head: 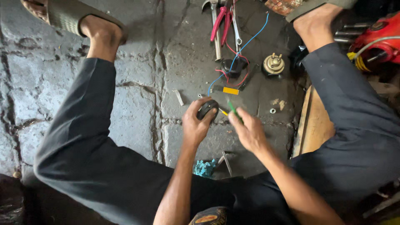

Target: The person sits on the floor and disassembles a small cylindrical electrical device using a wrench and screwdriver. They remove the top cover, manipulate internal components and wires, and reassemble the device.

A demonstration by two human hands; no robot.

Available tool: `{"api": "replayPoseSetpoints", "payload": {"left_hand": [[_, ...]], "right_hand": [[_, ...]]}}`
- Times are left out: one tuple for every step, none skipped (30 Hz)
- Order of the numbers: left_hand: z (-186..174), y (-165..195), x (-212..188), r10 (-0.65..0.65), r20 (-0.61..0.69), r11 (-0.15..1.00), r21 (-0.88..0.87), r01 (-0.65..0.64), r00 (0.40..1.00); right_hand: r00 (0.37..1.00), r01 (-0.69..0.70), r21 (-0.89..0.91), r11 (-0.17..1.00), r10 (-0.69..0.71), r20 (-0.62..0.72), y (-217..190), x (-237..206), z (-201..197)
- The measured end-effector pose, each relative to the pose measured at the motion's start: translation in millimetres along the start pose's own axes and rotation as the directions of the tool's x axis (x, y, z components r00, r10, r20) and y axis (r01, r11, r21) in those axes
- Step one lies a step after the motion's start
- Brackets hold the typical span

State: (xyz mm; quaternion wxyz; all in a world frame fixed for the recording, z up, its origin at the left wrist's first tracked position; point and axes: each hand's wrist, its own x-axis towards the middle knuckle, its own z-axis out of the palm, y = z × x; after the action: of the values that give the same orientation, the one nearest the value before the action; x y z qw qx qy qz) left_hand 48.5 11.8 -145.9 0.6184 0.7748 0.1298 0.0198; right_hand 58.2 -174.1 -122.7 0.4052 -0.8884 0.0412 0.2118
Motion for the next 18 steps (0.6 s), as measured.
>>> {"api": "replayPoseSetpoints", "payload": {"left_hand": [[0,1,-1,0.002,0.007,1.000,-0.003,-0.002,1.000],[0,2,-1,0.003,0.018,1.000,-0.005,-0.002,1.000],[0,3,-2,0.007,0.029,1.000,-0.009,-0.006,1.000],[-1,4,-3,0.041,0.039,0.999,-0.017,-0.040,0.998],[-1,6,-4,0.074,0.048,0.997,-0.027,-0.072,0.996],[-2,7,-5,0.104,0.054,0.994,-0.033,-0.102,0.993],[-4,7,-7,0.101,0.061,0.995,-0.024,-0.099,0.993],[-4,8,-8,0.096,0.069,0.995,-0.017,-0.095,0.993],[-4,9,-8,0.097,0.076,0.995,-0.014,-0.096,0.992],[-4,10,-8,0.086,0.078,0.996,-0.034,-0.083,0.993],[-4,10,-9,0.073,0.080,0.996,-0.055,-0.069,0.994],[-4,11,-9,0.057,0.083,0.996,-0.075,-0.050,0.995],[-4,11,-10,0.059,0.084,0.996,-0.077,-0.053,0.995],[-4,11,-10,0.062,0.087,0.995,-0.080,-0.055,0.994],[-4,12,-10,0.066,0.093,0.995,-0.085,-0.058,0.993],[-4,13,-11,0.086,0.093,0.993,-0.094,-0.077,0.992],[-4,13,-11,0.104,0.095,0.990,-0.102,-0.094,0.990],[-4,14,-12,0.122,0.095,0.988,-0.110,-0.112,0.988]], "right_hand": [[0.999,0.047,-0.011,0.999,-0.046,0.023,-4,-11,-2],[0.995,0.089,-0.021,0.996,-0.088,0.045,-8,-18,-2],[0.991,0.124,0.010,0.992,-0.124,0.045,-11,-22,-2],[0.985,0.163,0.041,0.986,-0.165,0.041,-12,-24,-1],[0.978,0.202,0.070,0.977,-0.205,0.039,-12,-25,-1],[0.991,0.118,0.063,0.991,-0.121,0.054,-12,-24,0],[0.997,0.030,0.059,0.998,-0.034,0.073,-11,-24,2],[0.994,-0.060,0.050,0.997,0.056,0.090,-10,-24,2],[0.992,-0.069,0.120,0.990,0.055,0.111,-9,-24,3],[0.990,-0.075,0.189,0.979,0.051,0.129,-9,-25,2],[0.988,-0.085,0.256,0.963,0.048,0.148,-8,-26,2],[0.971,-0.167,0.348,0.922,0.094,0.218,-8,-27,0],[0.947,-0.252,0.432,0.866,0.130,0.293,-8,-28,-2],[0.916,-0.340,0.503,0.794,0.158,0.370,-9,-29,-4],[0.899,-0.378,0.547,0.747,0.157,0.408,-10,-29,-6],[0.882,-0.416,0.585,0.696,0.153,0.445,-11,-29,-8],[0.863,-0.456,0.619,0.640,0.148,0.483,-12,-29,-10],[0.850,-0.482,0.634,0.605,0.147,0.505,-12,-28,-12]]}}
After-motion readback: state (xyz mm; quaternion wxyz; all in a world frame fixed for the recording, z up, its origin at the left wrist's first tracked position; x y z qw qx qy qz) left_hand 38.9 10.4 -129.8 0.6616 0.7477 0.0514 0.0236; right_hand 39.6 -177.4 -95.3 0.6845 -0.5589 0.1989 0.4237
